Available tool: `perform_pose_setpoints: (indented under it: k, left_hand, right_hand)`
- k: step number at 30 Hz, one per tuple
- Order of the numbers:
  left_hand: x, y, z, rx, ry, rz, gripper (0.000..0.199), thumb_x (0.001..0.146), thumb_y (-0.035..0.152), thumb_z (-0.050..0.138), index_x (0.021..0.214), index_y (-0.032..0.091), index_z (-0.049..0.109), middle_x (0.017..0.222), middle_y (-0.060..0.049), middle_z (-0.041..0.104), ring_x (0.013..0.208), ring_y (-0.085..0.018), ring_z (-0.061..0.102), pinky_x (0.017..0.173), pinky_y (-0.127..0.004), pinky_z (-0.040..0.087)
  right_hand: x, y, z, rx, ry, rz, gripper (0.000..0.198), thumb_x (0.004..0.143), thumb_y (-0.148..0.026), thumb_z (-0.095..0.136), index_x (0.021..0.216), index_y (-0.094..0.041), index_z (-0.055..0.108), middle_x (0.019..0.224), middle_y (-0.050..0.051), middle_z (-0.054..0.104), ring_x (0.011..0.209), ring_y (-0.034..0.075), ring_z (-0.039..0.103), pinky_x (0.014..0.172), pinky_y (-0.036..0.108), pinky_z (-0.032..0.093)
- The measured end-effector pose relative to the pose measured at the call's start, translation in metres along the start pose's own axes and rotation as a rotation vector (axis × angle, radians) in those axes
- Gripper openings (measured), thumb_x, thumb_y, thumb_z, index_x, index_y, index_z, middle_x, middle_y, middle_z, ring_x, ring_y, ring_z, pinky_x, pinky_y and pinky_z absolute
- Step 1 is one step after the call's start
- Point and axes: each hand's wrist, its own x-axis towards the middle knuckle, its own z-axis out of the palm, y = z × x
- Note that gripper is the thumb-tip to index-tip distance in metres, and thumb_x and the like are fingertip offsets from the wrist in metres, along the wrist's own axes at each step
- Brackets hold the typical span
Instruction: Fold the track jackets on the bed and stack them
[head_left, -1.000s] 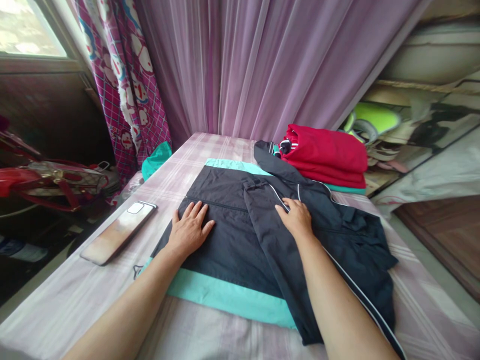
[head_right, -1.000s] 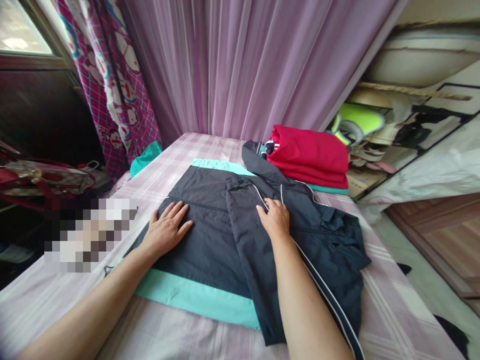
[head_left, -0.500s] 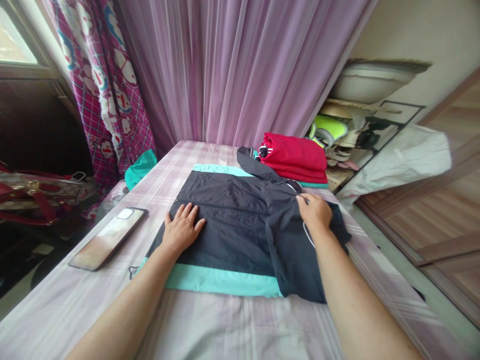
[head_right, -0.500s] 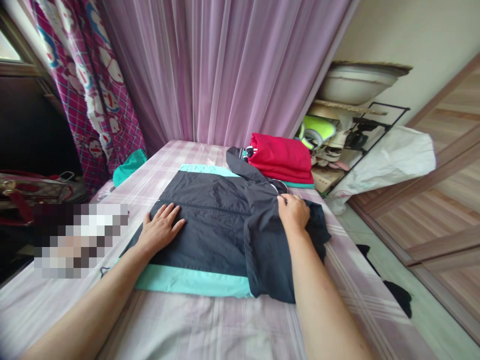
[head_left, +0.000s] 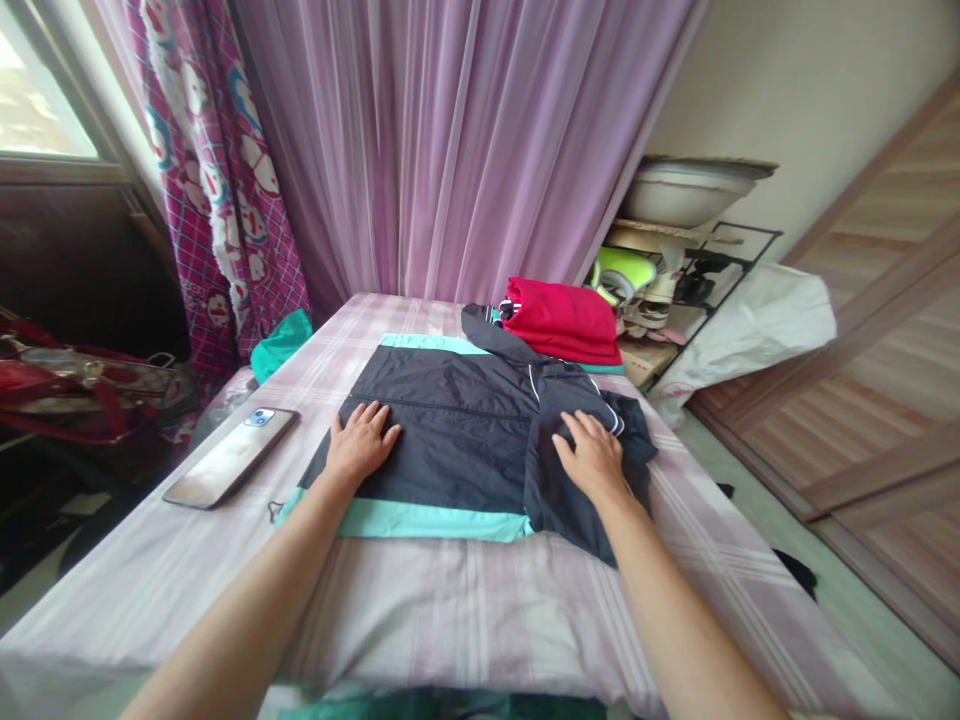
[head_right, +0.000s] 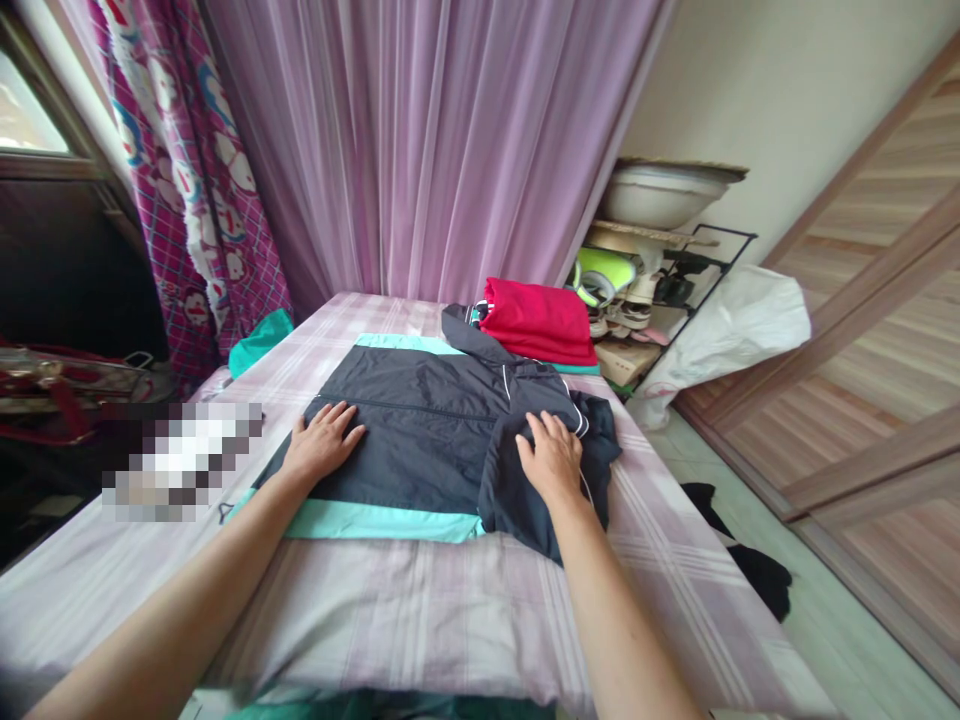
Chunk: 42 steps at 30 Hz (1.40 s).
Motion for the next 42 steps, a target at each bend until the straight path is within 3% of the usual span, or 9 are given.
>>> perform_pose_setpoints:
  k: [4, 10, 17, 26, 35, 42]
  left_hand:
    - [-0.006, 0.001, -0.005, 0.004, 0.035, 0.03, 0.05, 0.099, 0.043, 0.034, 0.141, 0.023, 0.053, 0.151, -0.009, 0.05, 0.141, -0.031, 0.041, 0.114, -0.058, 0.029]
    - [-0.039, 0.019, -0.005, -0.026, 0.036, 0.088, 0.047, 0.099, 0.042, 0.034, 0.136, 0.026, 0.058, 0.146, -0.007, 0.055, 0.138, -0.029, 0.046, 0.114, -0.052, 0.035]
    - [-0.058, 0.031, 0.001, -0.011, -0.034, 0.103, 0.058, 0.098, 0.051, 0.036, 0.147, 0.022, 0.047, 0.156, -0.009, 0.042, 0.146, -0.03, 0.034, 0.118, -0.055, 0.027]
    - [-0.058, 0.031, 0.0, 0.001, -0.012, 0.11, 0.056, 0.098, 0.05, 0.036, 0.146, 0.024, 0.048, 0.155, -0.009, 0.043, 0.145, -0.03, 0.036, 0.117, -0.054, 0.028]
    - [-0.059, 0.031, -0.001, 0.0, -0.019, 0.105, 0.056, 0.098, 0.05, 0.036, 0.146, 0.024, 0.048, 0.156, -0.008, 0.042, 0.145, -0.029, 0.035, 0.118, -0.053, 0.027]
    - [-0.063, 0.032, -0.006, -0.065, -0.015, 0.153, 0.049, 0.099, 0.045, 0.037, 0.141, 0.026, 0.054, 0.149, -0.006, 0.052, 0.141, -0.028, 0.042, 0.116, -0.05, 0.033]
  right_hand:
    - [-0.014, -0.006, 0.009, -0.024, -0.145, 0.062, 0.051, 0.098, -0.038, 0.037, 0.144, -0.02, 0.051, 0.152, 0.012, 0.045, 0.14, 0.025, 0.039, 0.113, 0.047, 0.031]
    - [-0.017, -0.003, 0.007, -0.05, -0.242, 0.133, 0.056, 0.1, -0.043, 0.029, 0.151, -0.022, 0.041, 0.159, 0.012, 0.036, 0.146, 0.027, 0.031, 0.114, 0.053, 0.026]
    - [-0.025, 0.001, 0.005, -0.032, -0.184, 0.115, 0.056, 0.099, -0.041, 0.032, 0.149, -0.019, 0.043, 0.157, 0.013, 0.039, 0.144, 0.027, 0.033, 0.114, 0.051, 0.027]
    - [-0.03, -0.005, -0.003, -0.028, -0.236, 0.145, 0.055, 0.101, -0.041, 0.031, 0.149, -0.018, 0.044, 0.157, 0.013, 0.039, 0.145, 0.027, 0.032, 0.115, 0.052, 0.025]
    - [-0.032, -0.002, 0.004, -0.049, -0.17, 0.139, 0.055, 0.099, -0.041, 0.031, 0.147, -0.017, 0.047, 0.153, 0.014, 0.044, 0.142, 0.028, 0.037, 0.112, 0.052, 0.029]
    - [-0.032, 0.001, 0.008, -0.061, -0.175, 0.115, 0.057, 0.099, -0.042, 0.027, 0.146, -0.018, 0.048, 0.153, 0.014, 0.044, 0.141, 0.029, 0.037, 0.111, 0.053, 0.031]
